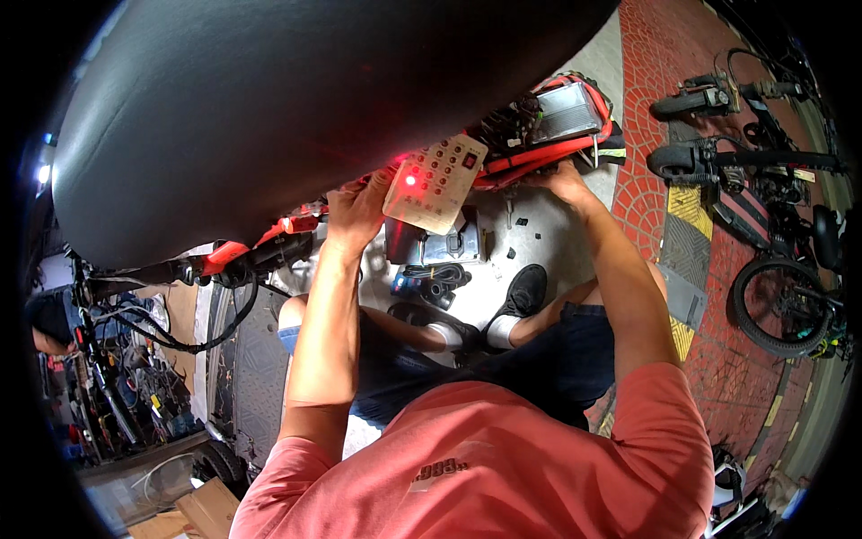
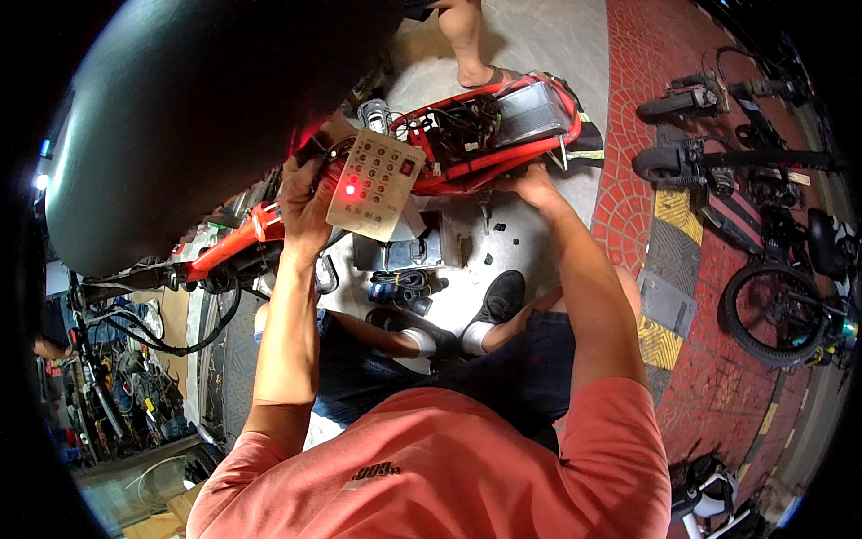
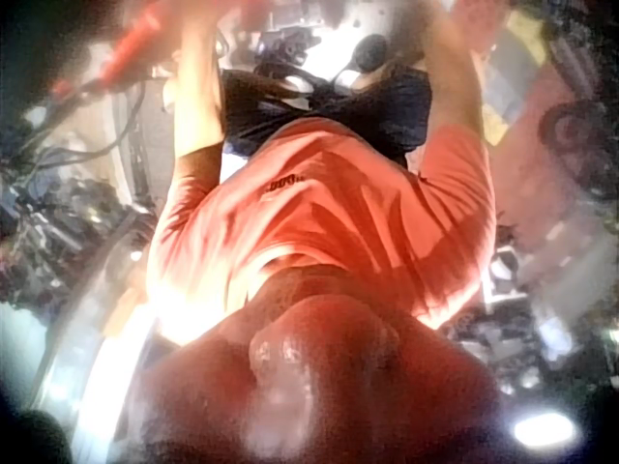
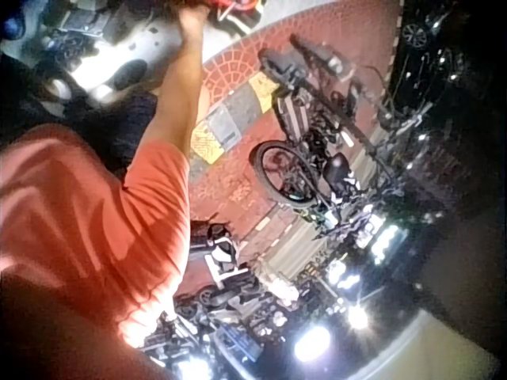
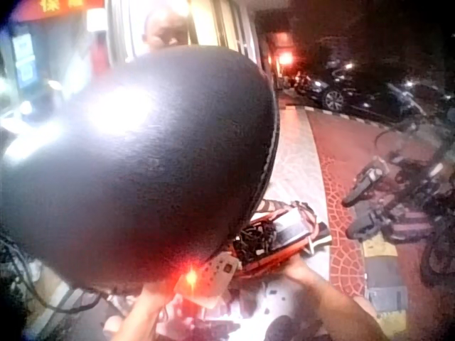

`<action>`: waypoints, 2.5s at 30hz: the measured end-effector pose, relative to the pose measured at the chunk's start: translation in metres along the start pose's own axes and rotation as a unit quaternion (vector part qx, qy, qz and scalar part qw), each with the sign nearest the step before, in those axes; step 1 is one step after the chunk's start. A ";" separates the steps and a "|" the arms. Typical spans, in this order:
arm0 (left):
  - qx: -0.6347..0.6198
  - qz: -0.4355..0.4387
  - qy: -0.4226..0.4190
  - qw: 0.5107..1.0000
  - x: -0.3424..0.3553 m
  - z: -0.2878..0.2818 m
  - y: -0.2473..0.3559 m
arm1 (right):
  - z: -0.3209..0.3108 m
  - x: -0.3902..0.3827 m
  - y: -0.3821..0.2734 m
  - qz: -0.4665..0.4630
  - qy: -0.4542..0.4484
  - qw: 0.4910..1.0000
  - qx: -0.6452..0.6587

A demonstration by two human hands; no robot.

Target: The person sits on the floor and repairs the wiring of a red electric scooter. They connect wires to a control box, use a remote to test the lights, and then continue organizing and securing the wires.

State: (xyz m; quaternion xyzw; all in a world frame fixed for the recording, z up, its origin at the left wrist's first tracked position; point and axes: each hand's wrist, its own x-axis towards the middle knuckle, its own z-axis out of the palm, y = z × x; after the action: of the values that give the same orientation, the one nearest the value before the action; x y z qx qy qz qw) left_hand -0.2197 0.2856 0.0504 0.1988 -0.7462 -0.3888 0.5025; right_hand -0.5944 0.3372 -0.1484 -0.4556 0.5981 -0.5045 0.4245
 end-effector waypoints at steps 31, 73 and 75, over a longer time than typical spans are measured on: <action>0.012 -0.023 0.004 1.000 -0.005 -0.005 0.004 | -0.010 0.022 0.045 0.041 -0.003 0.983 -0.176; 0.002 -0.108 -0.013 0.994 0.043 0.003 -0.025 | 0.046 -0.042 -0.189 0.011 -0.088 0.991 0.102; 0.071 -0.070 -0.006 0.995 0.040 -0.006 -0.043 | 0.070 -0.039 -0.210 0.018 -0.105 0.974 0.200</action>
State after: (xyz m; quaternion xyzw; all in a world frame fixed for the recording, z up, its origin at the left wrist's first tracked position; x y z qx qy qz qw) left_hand -0.2345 0.2297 0.0419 0.2829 -0.7592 -0.3702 0.4545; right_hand -0.4935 0.3443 0.0525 -0.4012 0.4449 -0.5558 0.5764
